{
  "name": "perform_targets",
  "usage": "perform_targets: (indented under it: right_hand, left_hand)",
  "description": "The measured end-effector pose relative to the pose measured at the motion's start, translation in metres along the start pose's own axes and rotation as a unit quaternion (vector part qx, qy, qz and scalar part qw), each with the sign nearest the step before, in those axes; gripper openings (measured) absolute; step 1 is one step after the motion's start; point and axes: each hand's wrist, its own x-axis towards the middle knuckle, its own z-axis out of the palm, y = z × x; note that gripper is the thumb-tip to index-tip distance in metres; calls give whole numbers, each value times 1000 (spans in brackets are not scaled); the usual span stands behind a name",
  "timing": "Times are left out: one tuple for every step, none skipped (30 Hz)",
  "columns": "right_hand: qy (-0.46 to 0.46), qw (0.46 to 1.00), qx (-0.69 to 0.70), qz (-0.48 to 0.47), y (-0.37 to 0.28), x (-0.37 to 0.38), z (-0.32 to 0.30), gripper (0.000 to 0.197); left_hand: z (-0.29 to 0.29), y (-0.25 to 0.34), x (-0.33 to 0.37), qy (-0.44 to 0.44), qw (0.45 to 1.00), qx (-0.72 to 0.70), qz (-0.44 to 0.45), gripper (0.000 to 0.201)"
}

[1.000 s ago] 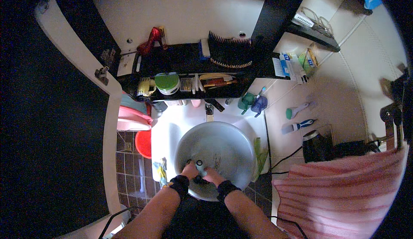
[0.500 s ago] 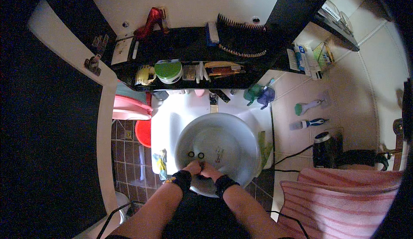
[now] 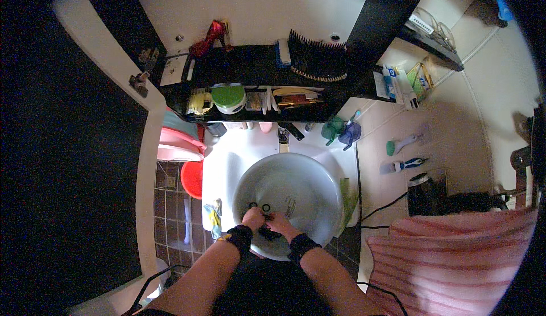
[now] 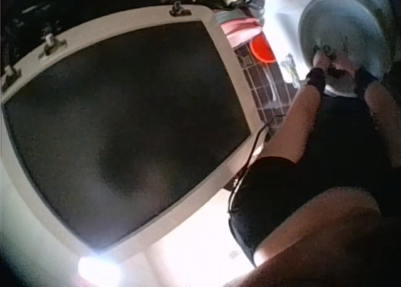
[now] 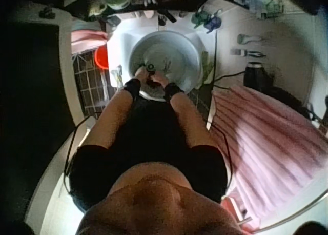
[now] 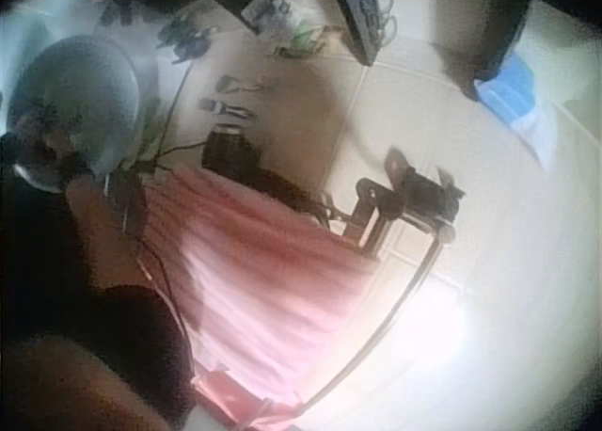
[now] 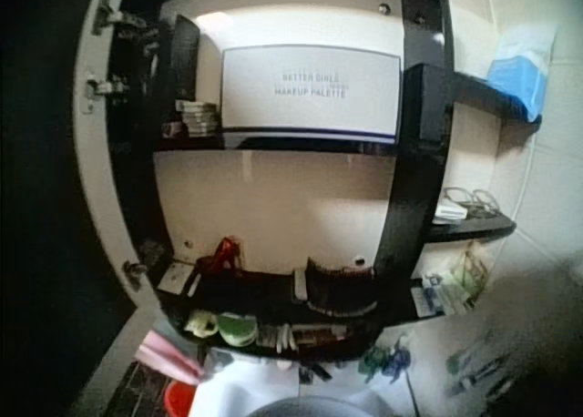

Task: The person picks up several hair ties from a basin and wipes them individually using a cloth, then places them back into the basin and wipes down a shelf and the surrounding area.

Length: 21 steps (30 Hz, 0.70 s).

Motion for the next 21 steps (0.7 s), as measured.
perform_targets:
  right_hand:
    - [13,998,-18,-56,-2,-1,-6,19]
    - [18,999,33,-26,-6,-2,-10,19]
    - [26,996,83,5,-8,-4,-12,19]
    - [32,994,104,22,-8,-5,-13,20]
    - [38,991,126,39,-8,-6,-14,21]
    - [41,991,120,44,-8,-7,-16,22]
    - [52,985,148,66,-9,-7,-18,22]
    - [65,978,176,88,-11,-7,-19,22]
    - [87,960,236,126,-16,-7,-23,21]
    - [108,935,295,164,-18,-7,-27,21]
    - [111,937,291,157,-19,-6,-31,20]
    - [111,940,287,147,-19,-4,-34,20]
    - [111,943,283,138,-19,-2,-37,20]
    - [122,937,297,136,-20,-1,-39,22]
    - [150,930,308,136,-29,2,-51,24]
    - [174,922,319,135,-49,0,-68,25]
    - [204,911,332,136,-63,-1,-82,27]
    - [244,913,301,130,-69,4,-90,31]
    - [242,912,303,137,-73,6,-100,31]
    - [240,910,305,144,-76,8,-111,31]
    - [241,909,305,151,-94,9,-134,30]
  left_hand:
    - [0,-2,2,15,1000,7,12,22]
    - [-1,-4,2,13,999,27,31,22]
    - [-8,-1,2,10,997,50,54,22]
    - [-18,6,-2,9,995,72,75,22]
    - [-25,13,-8,25,998,33,42,22]
    - [-35,27,-18,42,999,-9,9,22]
    - [-44,36,-24,58,997,-50,-24,23]
    - [-45,35,-23,56,998,-19,-23,24]
    - [-56,42,-28,61,998,-28,-18,24]
    - [-68,53,-37,64,997,-37,-11,25]
    - [-78,63,-44,68,997,-46,-4,25]
    - [-83,66,-48,55,997,-60,-15,25]
    - [-89,70,-51,42,996,-73,-26,25]
    - [-95,74,-54,29,995,-87,-37,25]
    - [-99,78,-55,80,991,-99,-32,25]
    - [-100,81,-58,130,985,-112,-30,27]
    - [-102,84,-60,177,976,-122,-25,28]
    - [-107,87,-59,213,967,-138,-12,32]
    - [-111,89,-60,237,957,-169,-12,31]
    - [-116,91,-61,261,944,-201,-12,30]
    - [-127,100,-60,283,930,-233,-9,28]
